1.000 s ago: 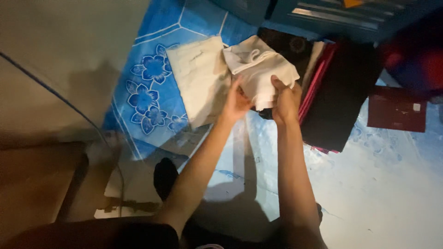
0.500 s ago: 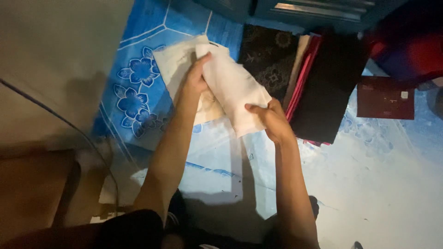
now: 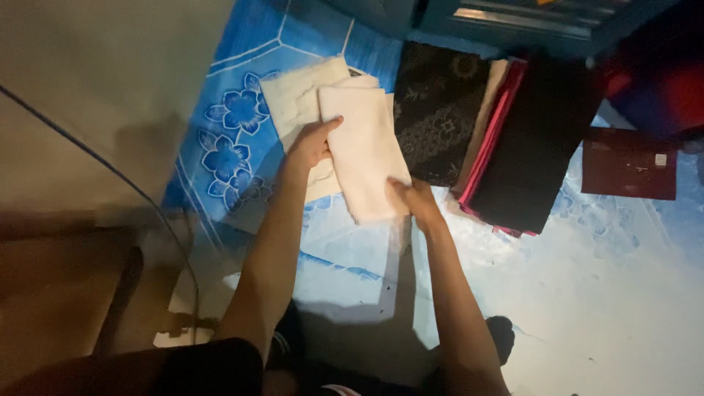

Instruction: Folding various pieces of cloth and fabric and placing them inside a plastic storage cabinet.

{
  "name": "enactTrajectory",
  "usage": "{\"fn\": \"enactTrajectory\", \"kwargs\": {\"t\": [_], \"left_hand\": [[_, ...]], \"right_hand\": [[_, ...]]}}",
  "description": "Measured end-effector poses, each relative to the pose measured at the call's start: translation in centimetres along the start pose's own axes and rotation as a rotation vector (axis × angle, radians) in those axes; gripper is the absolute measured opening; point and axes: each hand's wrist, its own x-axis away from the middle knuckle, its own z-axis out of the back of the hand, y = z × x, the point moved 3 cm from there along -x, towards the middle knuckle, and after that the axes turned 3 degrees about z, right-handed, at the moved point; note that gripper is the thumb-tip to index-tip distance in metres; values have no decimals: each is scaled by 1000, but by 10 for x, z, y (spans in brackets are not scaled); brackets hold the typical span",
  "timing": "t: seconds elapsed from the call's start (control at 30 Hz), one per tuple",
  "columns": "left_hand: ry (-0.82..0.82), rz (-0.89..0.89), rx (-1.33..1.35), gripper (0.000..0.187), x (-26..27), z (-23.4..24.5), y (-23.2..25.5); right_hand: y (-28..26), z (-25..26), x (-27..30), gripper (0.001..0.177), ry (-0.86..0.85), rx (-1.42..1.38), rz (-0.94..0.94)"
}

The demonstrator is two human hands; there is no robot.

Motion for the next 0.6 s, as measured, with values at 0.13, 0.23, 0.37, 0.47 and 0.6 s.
{"fn": "enactTrajectory", "kwargs": {"t": [0.13, 0.23, 0.37, 0.47, 0.6], "left_hand": [[50, -106, -148, 55, 14, -5, 5], [116, -251, -184, 52, 16, -17, 22], [241, -452, -236, 56, 17, -19, 34], [269, -311, -294, 63, 31, -17, 25], [138, -60, -281, 69, 41, -8, 0]], "right_hand": [[4, 0, -20, 35, 83, -94, 69], [-4, 5, -23, 32, 74, -68, 182], [-41, 2, 4, 33, 61, -63, 126], [17, 7, -35, 63, 27, 228, 117], [30, 0, -37, 62, 97, 262, 227]]}}
